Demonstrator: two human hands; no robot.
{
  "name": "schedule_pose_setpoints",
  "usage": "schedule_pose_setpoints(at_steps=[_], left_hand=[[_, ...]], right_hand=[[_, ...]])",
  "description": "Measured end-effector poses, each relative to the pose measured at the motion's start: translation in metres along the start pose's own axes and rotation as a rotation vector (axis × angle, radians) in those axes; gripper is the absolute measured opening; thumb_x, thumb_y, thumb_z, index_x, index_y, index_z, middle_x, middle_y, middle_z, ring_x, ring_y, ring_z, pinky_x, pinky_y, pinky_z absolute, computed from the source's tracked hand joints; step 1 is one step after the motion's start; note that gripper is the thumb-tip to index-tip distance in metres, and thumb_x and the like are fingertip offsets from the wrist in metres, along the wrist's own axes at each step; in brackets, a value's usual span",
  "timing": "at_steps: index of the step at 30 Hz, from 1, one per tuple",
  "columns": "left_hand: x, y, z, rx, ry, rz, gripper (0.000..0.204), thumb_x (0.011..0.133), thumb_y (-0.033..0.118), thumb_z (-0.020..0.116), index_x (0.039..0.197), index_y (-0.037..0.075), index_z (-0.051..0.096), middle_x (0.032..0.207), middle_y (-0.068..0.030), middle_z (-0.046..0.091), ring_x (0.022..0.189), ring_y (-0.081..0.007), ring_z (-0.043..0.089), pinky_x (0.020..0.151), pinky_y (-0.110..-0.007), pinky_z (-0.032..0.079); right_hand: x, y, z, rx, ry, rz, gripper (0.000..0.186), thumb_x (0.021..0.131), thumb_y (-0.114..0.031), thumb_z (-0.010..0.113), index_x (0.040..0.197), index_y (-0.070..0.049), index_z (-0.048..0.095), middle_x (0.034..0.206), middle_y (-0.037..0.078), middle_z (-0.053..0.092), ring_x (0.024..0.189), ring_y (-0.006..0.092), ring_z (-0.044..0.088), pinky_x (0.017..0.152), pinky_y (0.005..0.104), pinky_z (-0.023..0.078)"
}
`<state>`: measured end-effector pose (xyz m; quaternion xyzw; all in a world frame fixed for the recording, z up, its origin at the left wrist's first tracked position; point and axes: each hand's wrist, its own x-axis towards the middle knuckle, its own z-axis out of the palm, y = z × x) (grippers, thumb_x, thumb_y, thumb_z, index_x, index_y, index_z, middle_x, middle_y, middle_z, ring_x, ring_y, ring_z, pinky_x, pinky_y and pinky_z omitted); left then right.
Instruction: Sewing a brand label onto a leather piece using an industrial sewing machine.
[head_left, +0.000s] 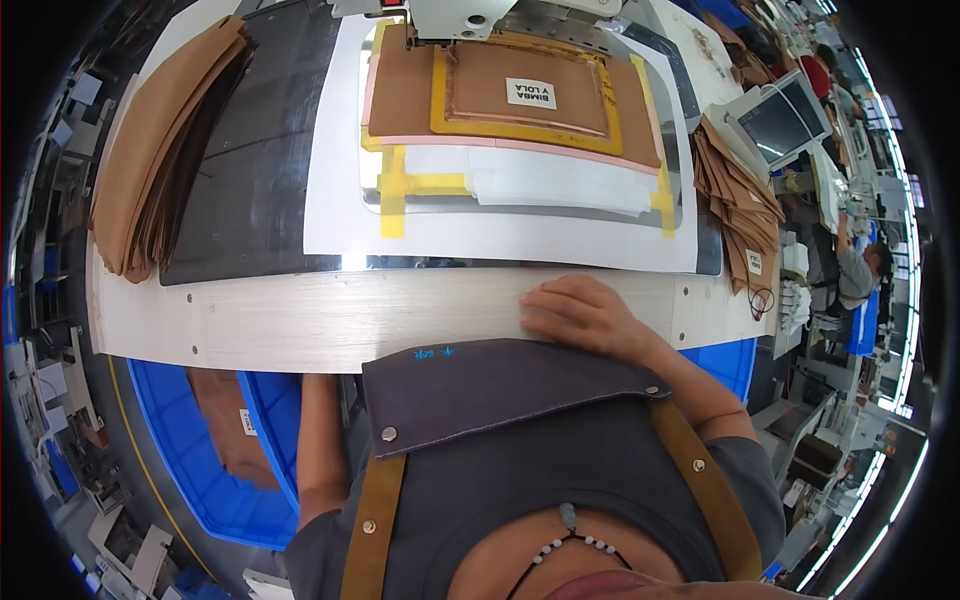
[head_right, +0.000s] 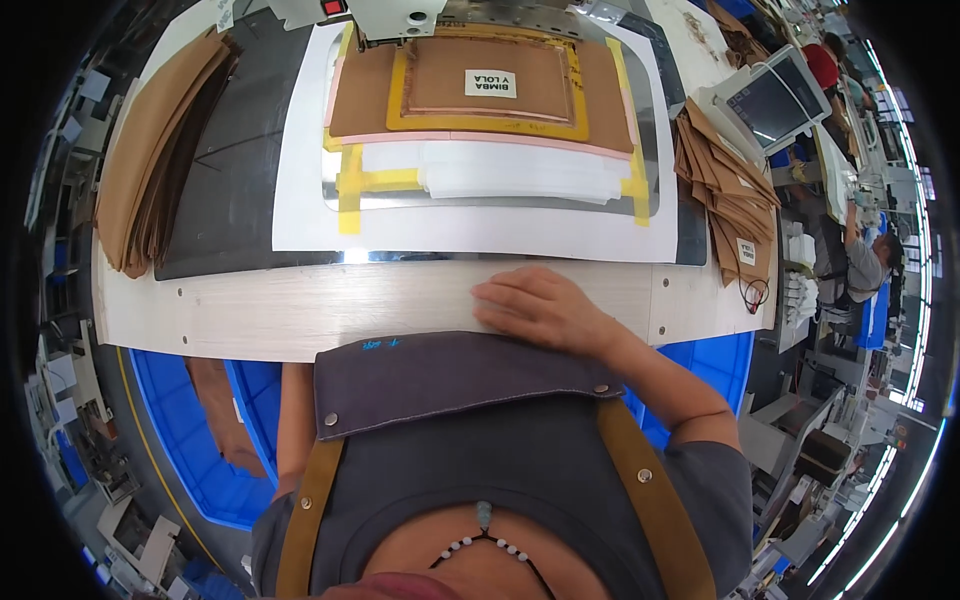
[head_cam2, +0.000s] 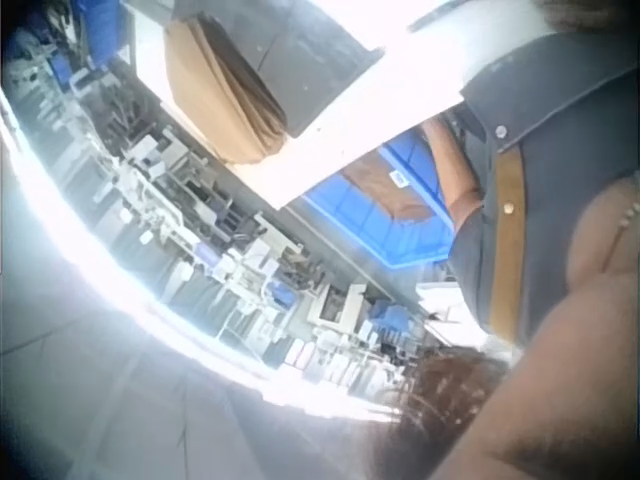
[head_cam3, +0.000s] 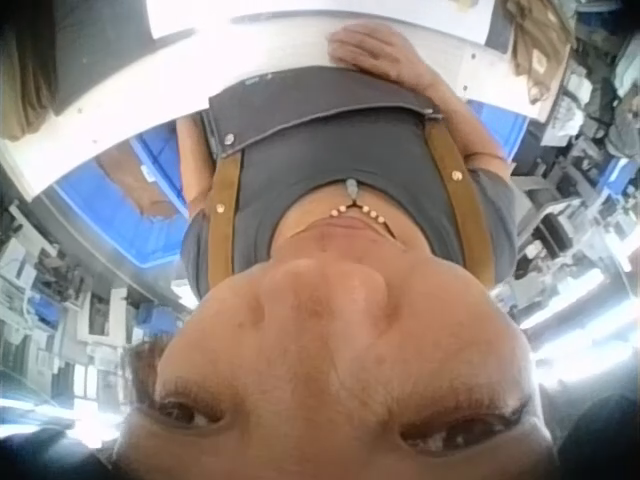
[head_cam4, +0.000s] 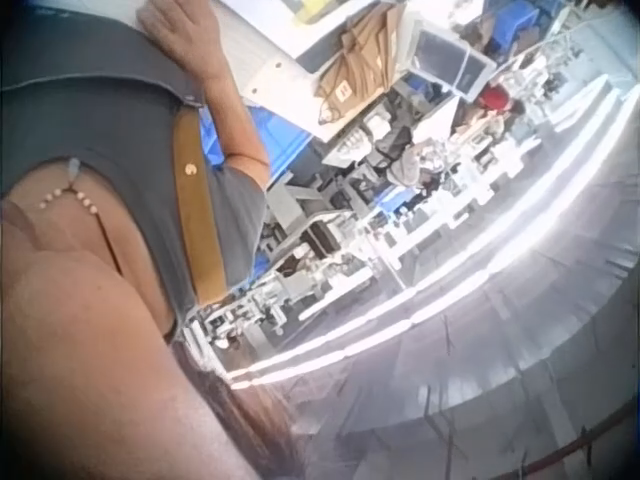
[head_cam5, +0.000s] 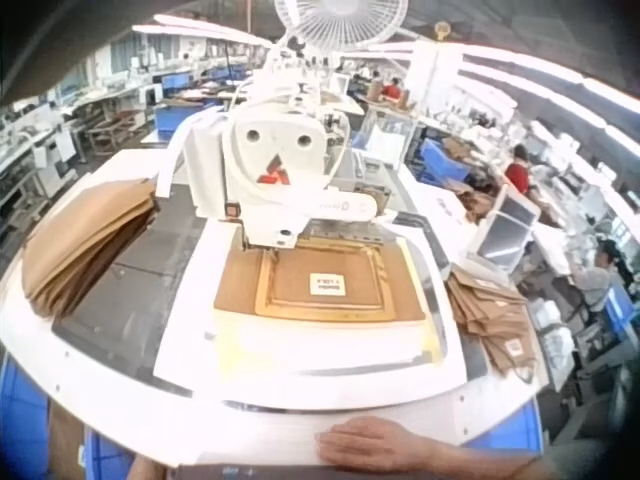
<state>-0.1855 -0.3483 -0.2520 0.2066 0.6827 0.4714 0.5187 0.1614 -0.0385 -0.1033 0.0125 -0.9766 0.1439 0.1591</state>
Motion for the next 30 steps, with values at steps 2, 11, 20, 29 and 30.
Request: schedule_pose_setpoints(at_steps=[2, 11, 20, 29, 30], left_hand=[[0.009, -0.005, 0.002, 0.018, -0.029, 0.015, 0.020, 0.084, 0.004, 0.080, 0.102, -0.004, 0.076, 0.102, -0.0186, 0.076, 0.088, -0.0306, 0.073, 0.077, -0.038, 0.056], [0.045, -0.027, 0.002, 0.102, -0.135, 0.078, 0.020, 0.085, 0.004, 0.079, 0.102, -0.004, 0.076, 0.102, -0.0188, 0.075, 0.088, -0.0310, 0.073, 0.077, -0.038, 0.056], [0.059, -0.043, -0.004, 0.205, -0.208, 0.115, 0.020, 0.085, 0.004, 0.079, 0.102, -0.004, 0.076, 0.102, -0.0190, 0.075, 0.089, -0.0314, 0.073, 0.077, -0.038, 0.056], [0.056, -0.067, 0.000, 0.262, -0.253, 0.151, 0.019, 0.085, 0.004, 0.078, 0.102, -0.004, 0.075, 0.102, -0.0191, 0.075, 0.089, -0.0318, 0.073, 0.077, -0.038, 0.056], [0.055, -0.069, -0.001, 0.269, -0.255, 0.156, 0.019, 0.085, 0.004, 0.078, 0.102, -0.004, 0.075, 0.102, -0.0192, 0.075, 0.089, -0.0319, 0.073, 0.077, -0.038, 0.056]], right_hand=[[0.001, -0.005, 0.010, 0.035, 0.018, 0.069, 0.034, 0.084, -0.004, 0.074, 0.117, -0.008, 0.069, 0.130, 0.012, 0.065, 0.117, 0.0312, 0.063, 0.097, 0.0406, 0.054], [0.012, -0.010, 0.015, 0.059, 0.006, 0.219, 0.038, 0.085, -0.005, 0.073, 0.122, -0.005, 0.067, 0.136, 0.011, 0.063, 0.115, 0.0316, 0.062, 0.098, 0.0425, 0.054], [0.013, -0.011, 0.014, 0.060, -0.005, 0.249, 0.039, 0.083, -0.004, 0.074, 0.122, -0.007, 0.068, 0.135, 0.012, 0.063, 0.113, 0.0318, 0.063, 0.097, 0.0426, 0.054], [0.012, -0.010, 0.018, 0.043, -0.016, 0.242, 0.042, 0.081, -0.004, 0.074, 0.123, -0.008, 0.069, 0.135, 0.012, 0.063, 0.114, 0.0318, 0.063, 0.097, 0.0422, 0.053], [0.013, -0.010, 0.018, 0.045, -0.012, 0.246, 0.042, 0.081, -0.004, 0.074, 0.123, -0.008, 0.069, 0.136, 0.012, 0.063, 0.114, 0.0318, 0.063, 0.097, 0.0422, 0.052]])
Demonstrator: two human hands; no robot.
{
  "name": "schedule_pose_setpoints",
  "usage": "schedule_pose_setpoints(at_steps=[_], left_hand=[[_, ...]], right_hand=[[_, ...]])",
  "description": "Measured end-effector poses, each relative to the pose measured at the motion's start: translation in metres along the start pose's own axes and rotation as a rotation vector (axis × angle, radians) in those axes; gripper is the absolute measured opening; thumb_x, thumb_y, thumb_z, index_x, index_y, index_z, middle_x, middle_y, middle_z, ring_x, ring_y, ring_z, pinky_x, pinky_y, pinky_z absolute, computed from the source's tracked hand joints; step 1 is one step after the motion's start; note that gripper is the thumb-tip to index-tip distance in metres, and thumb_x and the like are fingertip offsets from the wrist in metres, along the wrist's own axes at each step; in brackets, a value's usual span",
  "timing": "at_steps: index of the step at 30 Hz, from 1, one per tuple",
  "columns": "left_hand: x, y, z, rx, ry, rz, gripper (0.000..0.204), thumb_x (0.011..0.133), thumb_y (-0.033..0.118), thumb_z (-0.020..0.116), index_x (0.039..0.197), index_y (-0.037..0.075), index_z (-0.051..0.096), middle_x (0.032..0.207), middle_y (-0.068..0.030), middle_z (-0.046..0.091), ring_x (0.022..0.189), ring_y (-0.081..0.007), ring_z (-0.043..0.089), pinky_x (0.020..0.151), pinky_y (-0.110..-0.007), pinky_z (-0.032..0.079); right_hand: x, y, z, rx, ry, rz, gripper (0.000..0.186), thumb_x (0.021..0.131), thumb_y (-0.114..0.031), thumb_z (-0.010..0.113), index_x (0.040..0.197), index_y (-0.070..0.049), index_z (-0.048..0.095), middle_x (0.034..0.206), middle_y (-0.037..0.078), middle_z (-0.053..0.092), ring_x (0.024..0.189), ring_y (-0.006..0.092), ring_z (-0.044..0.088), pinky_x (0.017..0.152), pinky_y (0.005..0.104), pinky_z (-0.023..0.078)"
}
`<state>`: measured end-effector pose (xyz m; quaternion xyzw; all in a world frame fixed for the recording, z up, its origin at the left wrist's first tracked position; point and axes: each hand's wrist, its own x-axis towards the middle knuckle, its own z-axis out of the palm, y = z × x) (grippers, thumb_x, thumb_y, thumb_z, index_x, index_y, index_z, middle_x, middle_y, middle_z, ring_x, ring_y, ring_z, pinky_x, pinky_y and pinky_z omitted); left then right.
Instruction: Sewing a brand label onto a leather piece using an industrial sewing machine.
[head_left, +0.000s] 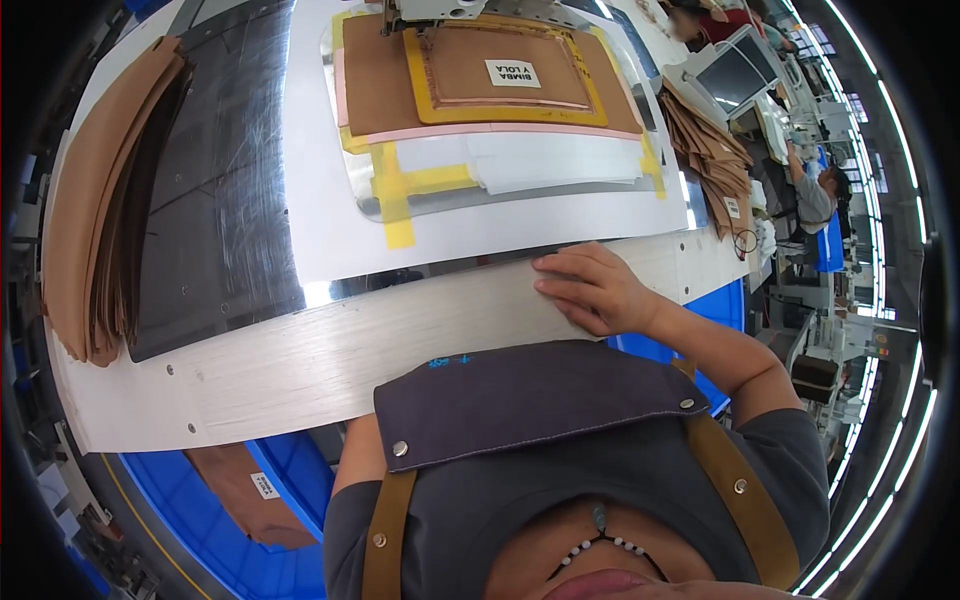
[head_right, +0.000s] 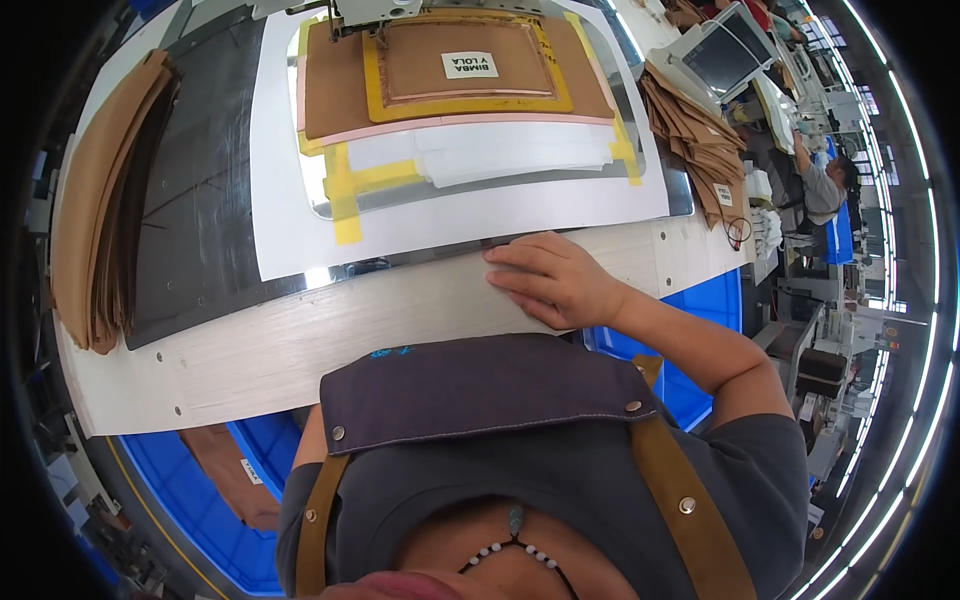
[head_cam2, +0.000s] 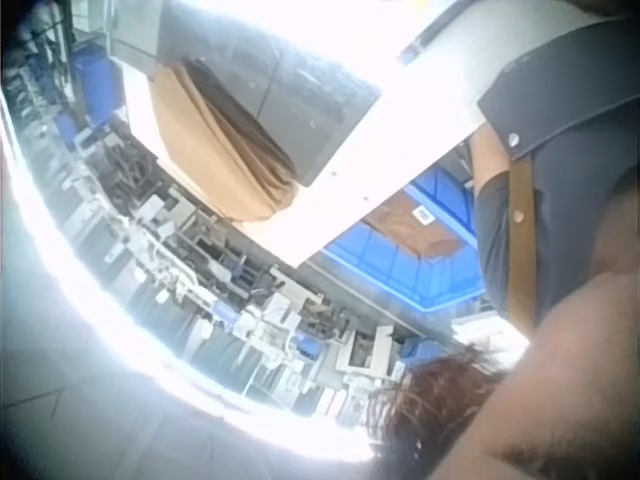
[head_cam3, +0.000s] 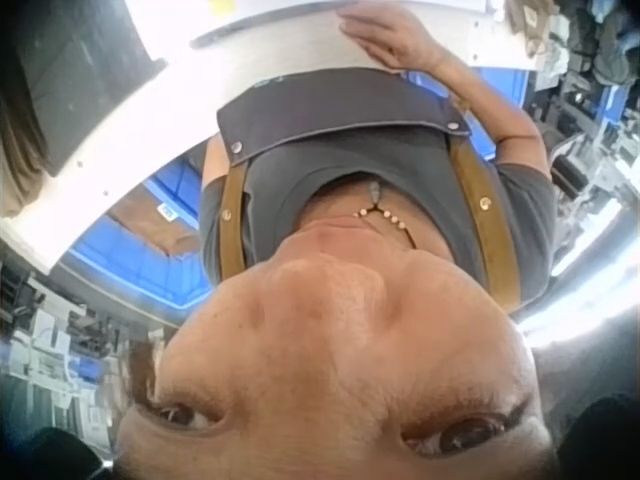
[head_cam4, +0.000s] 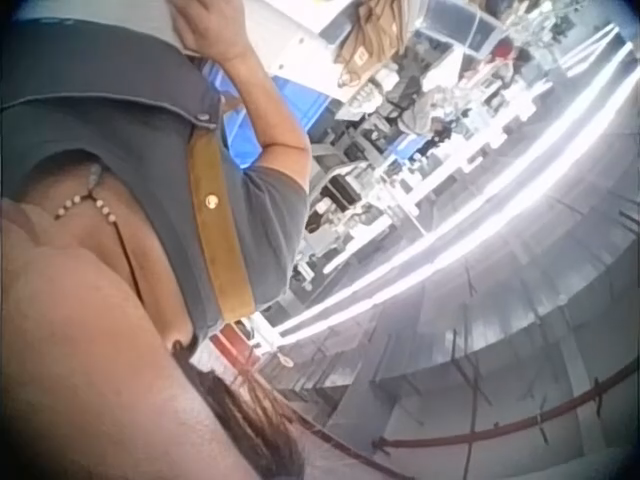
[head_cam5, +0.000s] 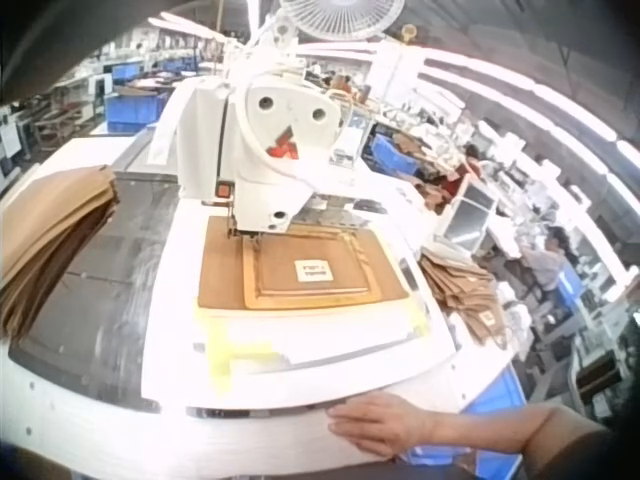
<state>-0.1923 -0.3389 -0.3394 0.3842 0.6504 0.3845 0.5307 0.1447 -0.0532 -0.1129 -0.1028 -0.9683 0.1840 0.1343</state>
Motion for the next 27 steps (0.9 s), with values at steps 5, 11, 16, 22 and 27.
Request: schedule_pose_setpoints(at_steps=[5, 11, 16, 22, 27], left_hand=[[-0.007, -0.005, 0.003, 0.047, -0.009, 0.020, 0.019, 0.085, 0.004, 0.078, 0.103, -0.004, 0.075, 0.102, -0.0193, 0.075, 0.089, -0.0321, 0.073, 0.078, -0.038, 0.056], [-0.013, -0.008, 0.004, 0.116, -0.021, 0.046, 0.019, 0.086, 0.004, 0.077, 0.103, -0.004, 0.075, 0.102, -0.0194, 0.075, 0.089, -0.0324, 0.073, 0.078, -0.039, 0.056], [-0.010, -0.006, -0.001, 0.189, -0.044, 0.079, 0.018, 0.086, 0.004, 0.077, 0.103, -0.004, 0.075, 0.102, -0.0195, 0.075, 0.089, -0.0326, 0.073, 0.078, -0.039, 0.056], [-0.010, -0.008, -0.009, 0.269, -0.054, 0.110, 0.018, 0.086, 0.004, 0.077, 0.103, -0.004, 0.075, 0.102, -0.0196, 0.075, 0.089, -0.0329, 0.073, 0.078, -0.039, 0.056], [-0.011, -0.010, -0.011, 0.331, -0.081, 0.133, 0.018, 0.086, 0.004, 0.076, 0.103, -0.004, 0.075, 0.102, -0.0197, 0.075, 0.089, -0.0331, 0.073, 0.078, -0.039, 0.056]], right_hand=[[0.000, 0.000, 0.001, 0.004, 0.009, -0.002, 0.041, 0.082, -0.003, 0.075, 0.122, -0.008, 0.070, 0.135, 0.013, 0.065, 0.111, 0.0314, 0.065, 0.094, 0.0409, 0.053], [-0.001, 0.001, 0.001, 0.014, -0.003, 0.010, 0.042, 0.082, -0.005, 0.074, 0.123, -0.008, 0.069, 0.136, 0.013, 0.063, 0.113, 0.0313, 0.064, 0.096, 0.0420, 0.053], [-0.003, 0.003, -0.001, 0.004, 0.011, 0.014, 0.042, 0.082, -0.005, 0.074, 0.124, -0.008, 0.069, 0.136, 0.013, 0.063, 0.112, 0.0308, 0.064, 0.095, 0.0416, 0.053], [-0.003, 0.005, 0.001, 0.013, 0.008, -0.007, 0.042, 0.083, -0.005, 0.073, 0.125, -0.008, 0.068, 0.137, 0.012, 0.062, 0.113, 0.0305, 0.064, 0.095, 0.0411, 0.053], [-0.004, 0.006, 0.001, 0.026, 0.003, -0.009, 0.042, 0.084, -0.006, 0.073, 0.125, -0.007, 0.068, 0.137, 0.012, 0.061, 0.114, 0.0306, 0.063, 0.095, 0.0409, 0.053]])
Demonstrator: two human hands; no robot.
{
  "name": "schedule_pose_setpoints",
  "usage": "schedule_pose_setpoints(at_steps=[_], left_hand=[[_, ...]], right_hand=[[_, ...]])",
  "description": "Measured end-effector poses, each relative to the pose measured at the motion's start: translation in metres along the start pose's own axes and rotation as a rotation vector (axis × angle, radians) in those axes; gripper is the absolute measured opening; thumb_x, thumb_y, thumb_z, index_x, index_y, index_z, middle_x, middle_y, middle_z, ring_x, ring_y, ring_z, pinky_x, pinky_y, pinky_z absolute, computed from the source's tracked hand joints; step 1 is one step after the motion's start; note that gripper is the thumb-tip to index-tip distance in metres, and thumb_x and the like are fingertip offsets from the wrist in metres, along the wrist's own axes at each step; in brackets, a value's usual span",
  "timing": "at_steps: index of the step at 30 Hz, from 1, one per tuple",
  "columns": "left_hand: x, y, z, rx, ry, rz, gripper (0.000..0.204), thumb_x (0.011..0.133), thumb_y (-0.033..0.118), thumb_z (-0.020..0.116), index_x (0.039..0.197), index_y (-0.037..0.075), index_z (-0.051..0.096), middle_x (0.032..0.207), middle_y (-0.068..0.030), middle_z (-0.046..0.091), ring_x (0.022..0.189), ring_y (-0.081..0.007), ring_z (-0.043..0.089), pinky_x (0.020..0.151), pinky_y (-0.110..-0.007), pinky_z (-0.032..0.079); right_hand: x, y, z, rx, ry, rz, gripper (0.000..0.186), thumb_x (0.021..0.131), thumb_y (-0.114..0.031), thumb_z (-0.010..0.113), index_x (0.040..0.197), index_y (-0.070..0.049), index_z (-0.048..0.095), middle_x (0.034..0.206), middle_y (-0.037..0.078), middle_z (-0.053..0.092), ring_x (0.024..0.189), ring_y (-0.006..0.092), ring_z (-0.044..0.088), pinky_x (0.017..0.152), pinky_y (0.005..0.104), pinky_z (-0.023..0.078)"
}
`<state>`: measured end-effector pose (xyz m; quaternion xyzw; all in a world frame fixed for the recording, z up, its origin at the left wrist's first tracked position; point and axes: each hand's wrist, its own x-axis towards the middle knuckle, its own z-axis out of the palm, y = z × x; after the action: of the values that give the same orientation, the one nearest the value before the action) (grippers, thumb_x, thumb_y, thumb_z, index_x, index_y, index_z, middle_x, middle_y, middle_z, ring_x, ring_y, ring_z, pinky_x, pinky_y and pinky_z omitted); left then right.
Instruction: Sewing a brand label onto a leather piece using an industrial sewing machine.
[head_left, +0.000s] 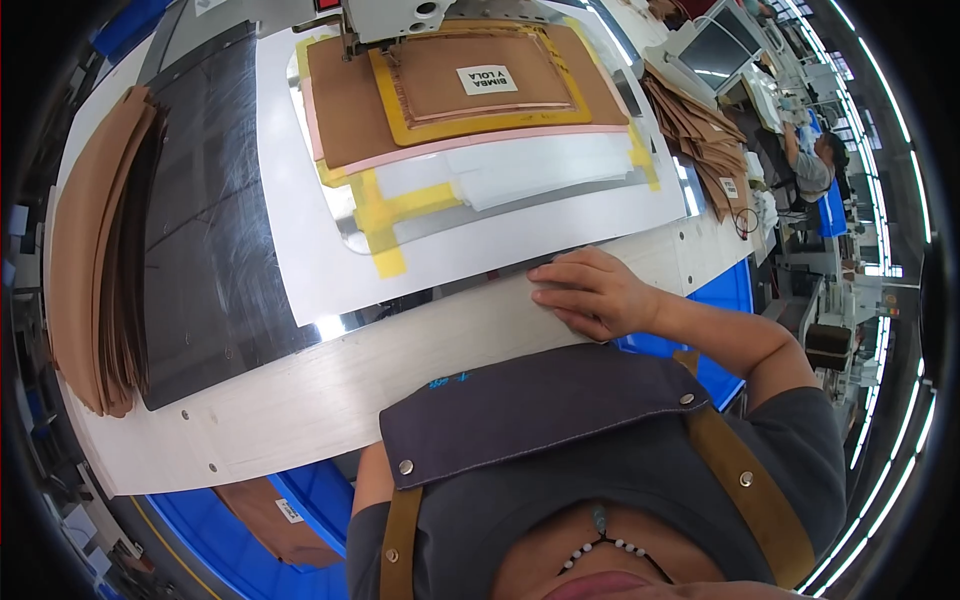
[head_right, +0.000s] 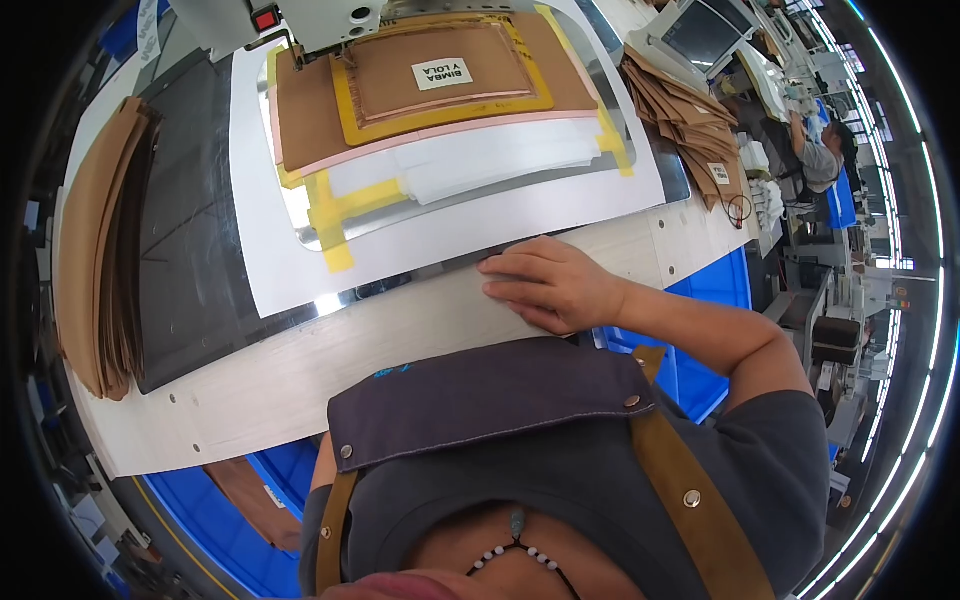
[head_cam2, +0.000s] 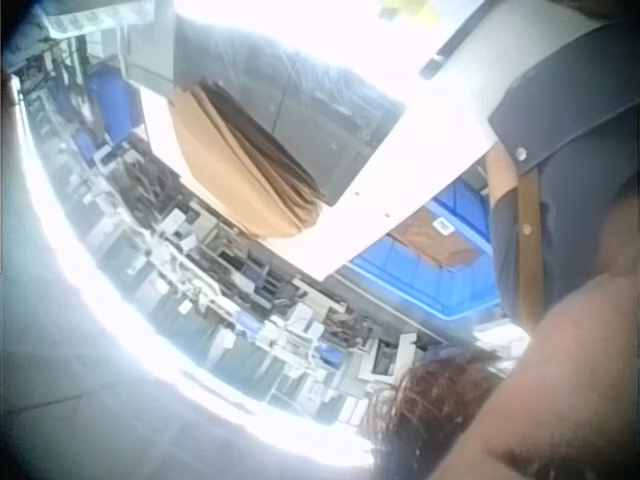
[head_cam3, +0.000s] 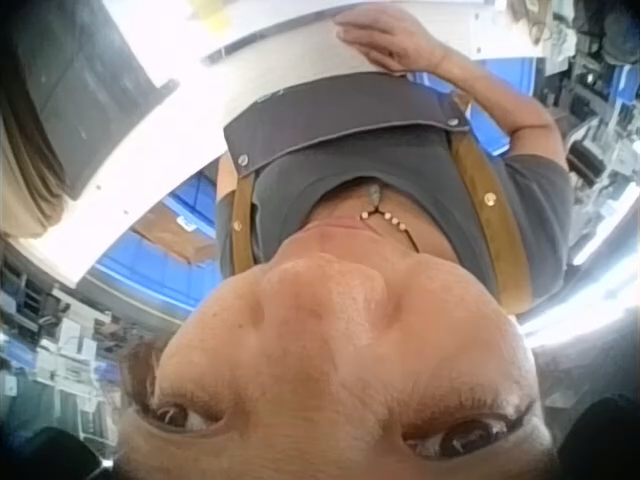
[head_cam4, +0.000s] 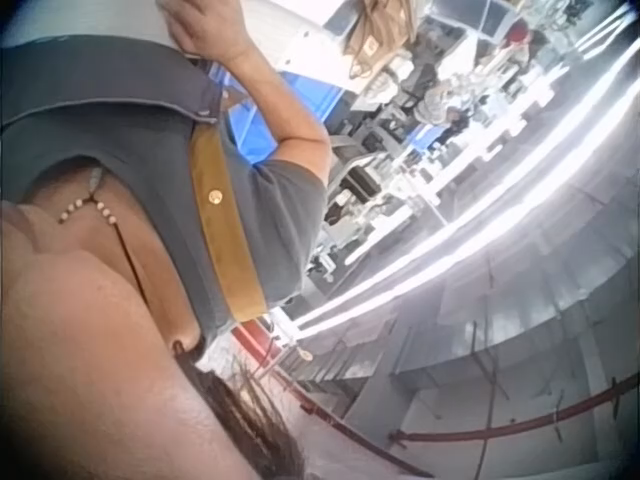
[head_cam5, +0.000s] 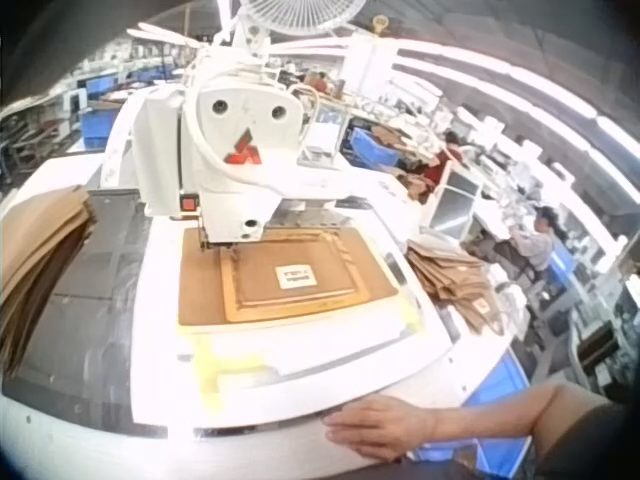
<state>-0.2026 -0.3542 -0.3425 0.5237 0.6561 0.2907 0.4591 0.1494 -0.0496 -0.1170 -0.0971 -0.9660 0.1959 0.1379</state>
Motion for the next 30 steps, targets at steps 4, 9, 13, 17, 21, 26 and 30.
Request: schedule_pose_setpoints(at_steps=[4, 9, 13, 17, 21, 26, 30], left_hand=[[-0.001, -0.002, 0.002, 0.041, -0.024, 0.021, 0.018, 0.086, 0.004, 0.076, 0.103, -0.004, 0.075, 0.103, -0.0198, 0.075, 0.089, -0.0333, 0.073, 0.078, -0.039, 0.056], [-0.005, -0.004, 0.006, 0.089, -0.046, 0.050, 0.018, 0.087, 0.004, 0.076, 0.103, -0.004, 0.075, 0.103, -0.0199, 0.075, 0.089, -0.0336, 0.073, 0.078, -0.039, 0.056], [-0.009, -0.005, 0.012, 0.121, -0.050, 0.071, 0.018, 0.087, 0.003, 0.076, 0.103, -0.004, 0.075, 0.103, -0.0200, 0.075, 0.089, -0.0337, 0.073, 0.078, -0.039, 0.056], [-0.015, -0.007, 0.017, 0.155, -0.054, 0.090, 0.017, 0.087, 0.003, 0.075, 0.103, -0.004, 0.074, 0.103, -0.0201, 0.075, 0.089, -0.0339, 0.073, 0.078, -0.039, 0.056], [-0.020, -0.008, 0.017, 0.199, -0.065, 0.111, 0.017, 0.087, 0.003, 0.075, 0.103, -0.004, 0.074, 0.103, -0.0202, 0.075, 0.090, -0.0341, 0.073, 0.078, -0.039, 0.056], [-0.031, -0.005, 0.003, 0.291, -0.089, 0.138, 0.017, 0.087, 0.003, 0.075, 0.103, -0.003, 0.074, 0.103, -0.0203, 0.075, 0.090, -0.0343, 0.073, 0.078, -0.040, 0.056], [-0.027, 0.014, -0.017, 0.399, -0.074, 0.147, 0.017, 0.087, 0.003, 0.075, 0.103, -0.003, 0.074, 0.103, -0.0204, 0.075, 0.090, -0.0345, 0.073, 0.078, -0.040, 0.056]], right_hand=[[0.001, 0.000, -0.003, -0.005, -0.008, 0.005, 0.042, 0.084, -0.006, 0.073, 0.125, -0.007, 0.068, 0.138, 0.012, 0.061, 0.114, 0.0306, 0.063, 0.096, 0.0408, 0.052], [0.001, 0.001, -0.003, -0.021, -0.016, -0.010, 0.041, 0.083, -0.006, 0.073, 0.124, -0.007, 0.068, 0.139, 0.013, 0.061, 0.114, 0.0309, 0.063, 0.096, 0.0414, 0.053], [0.002, 0.000, -0.004, -0.033, -0.026, -0.008, 0.042, 0.083, -0.007, 0.073, 0.124, -0.007, 0.068, 0.139, 0.012, 0.061, 0.114, 0.0307, 0.063, 0.095, 0.0415, 0.054], [0.002, -0.002, -0.003, -0.035, -0.028, -0.003, 0.042, 0.082, -0.007, 0.073, 0.124, -0.007, 0.068, 0.139, 0.012, 0.061, 0.114, 0.0303, 0.063, 0.096, 0.0412, 0.053], [0.001, -0.002, -0.001, -0.040, -0.023, -0.006, 0.044, 0.082, -0.006, 0.073, 0.125, -0.007, 0.067, 0.138, 0.012, 0.060, 0.115, 0.0302, 0.063, 0.096, 0.0411, 0.053], [0.003, 0.000, -0.003, -0.042, 0.012, -0.014, 0.043, 0.082, -0.005, 0.073, 0.125, -0.008, 0.068, 0.137, 0.012, 0.061, 0.114, 0.0293, 0.064, 0.095, 0.0400, 0.054], [0.011, 0.012, -0.013, 0.022, 0.041, -0.197, 0.040, 0.083, -0.004, 0.073, 0.123, -0.008, 0.069, 0.130, 0.011, 0.066, 0.107, 0.0285, 0.067, 0.091, 0.0397, 0.056]])
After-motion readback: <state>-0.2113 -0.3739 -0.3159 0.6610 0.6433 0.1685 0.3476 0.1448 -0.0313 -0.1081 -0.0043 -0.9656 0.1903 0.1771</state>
